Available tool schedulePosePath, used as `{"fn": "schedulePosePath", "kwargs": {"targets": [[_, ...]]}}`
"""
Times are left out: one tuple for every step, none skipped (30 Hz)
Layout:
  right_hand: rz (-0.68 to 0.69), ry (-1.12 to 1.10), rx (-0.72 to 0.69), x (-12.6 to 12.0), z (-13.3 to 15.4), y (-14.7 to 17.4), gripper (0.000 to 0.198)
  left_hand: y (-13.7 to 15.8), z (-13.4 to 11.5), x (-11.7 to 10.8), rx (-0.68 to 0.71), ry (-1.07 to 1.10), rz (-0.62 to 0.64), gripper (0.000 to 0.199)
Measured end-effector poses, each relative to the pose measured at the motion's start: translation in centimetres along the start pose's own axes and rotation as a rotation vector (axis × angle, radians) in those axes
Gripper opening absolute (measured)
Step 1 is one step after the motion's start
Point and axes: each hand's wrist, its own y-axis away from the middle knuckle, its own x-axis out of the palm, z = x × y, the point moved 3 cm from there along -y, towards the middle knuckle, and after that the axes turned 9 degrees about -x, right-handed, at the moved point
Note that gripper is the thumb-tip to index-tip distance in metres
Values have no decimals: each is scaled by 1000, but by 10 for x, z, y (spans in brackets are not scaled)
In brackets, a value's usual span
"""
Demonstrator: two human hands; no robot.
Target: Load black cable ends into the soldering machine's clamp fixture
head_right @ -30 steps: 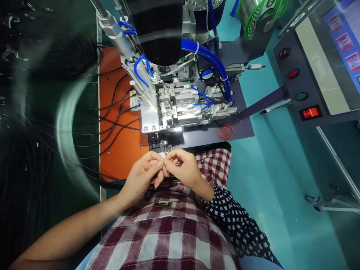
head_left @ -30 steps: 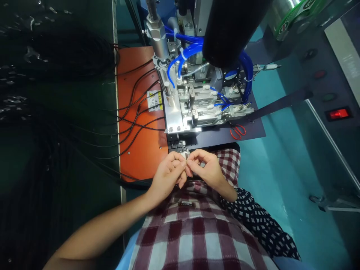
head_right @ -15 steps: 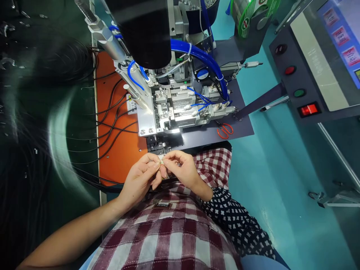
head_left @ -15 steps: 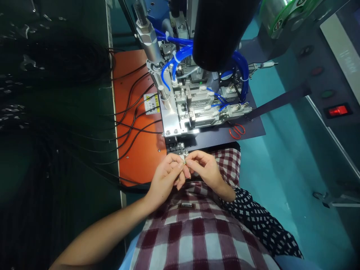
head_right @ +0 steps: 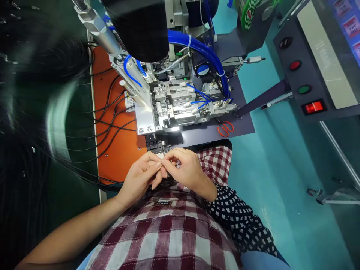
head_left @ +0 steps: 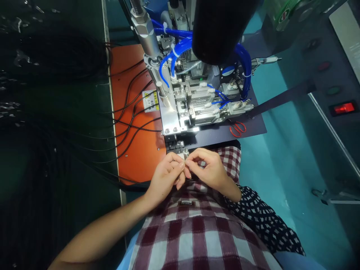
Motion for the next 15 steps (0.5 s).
{"fn": "schedulePosePath", "kwargs": {"targets": [[15, -9, 0, 0, 0, 0, 14, 0, 0, 0, -4, 0, 2, 22], [24, -33, 11, 0, -1, 0, 14, 0, 0, 0, -6, 1, 5, 22], [29, -77, 37, 1, -3, 1, 14, 0, 0, 0, -6, 5, 10, 21], [32, -140, 76, 3, -6, 1, 14, 0, 0, 0, -2, 11, 18, 21], [34, -215, 125, 5, -9, 2, 15, 0, 1, -1, 5, 21, 26, 20], [35, -297, 176, 8, -12, 3, 16, -1, 1, -1, 14, 30, 34, 19], [37, -379, 223, 11, -15, 3, 17, -1, 2, -2, 25, 37, 41, 18], [41, -452, 259, 13, -17, 4, 19, -1, 2, -2, 37, 39, 44, 18], [44, -509, 285, 16, -19, 4, 21, -1, 2, -2, 48, 32, 40, 17], [46, -550, 302, 17, -20, 5, 22, -1, 2, -3, 59, 15, 27, 17], [44, -579, 312, 18, -20, 5, 23, 0, 1, -3, 72, -11, 10, 17], [41, -598, 318, 18, -21, 5, 24, 1, -1, -3, 83, -43, -8, 17], [34, -606, 319, 18, -20, 5, 25, 2, -3, -4, 91, -77, -25, 17], [20, -606, 317, 17, -20, 5, 26, 3, -5, -4, 95, -111, -38, 17], [4, -596, 313, 15, -20, 4, 27, 4, -7, -4, 94, -142, -51, 17]]}}
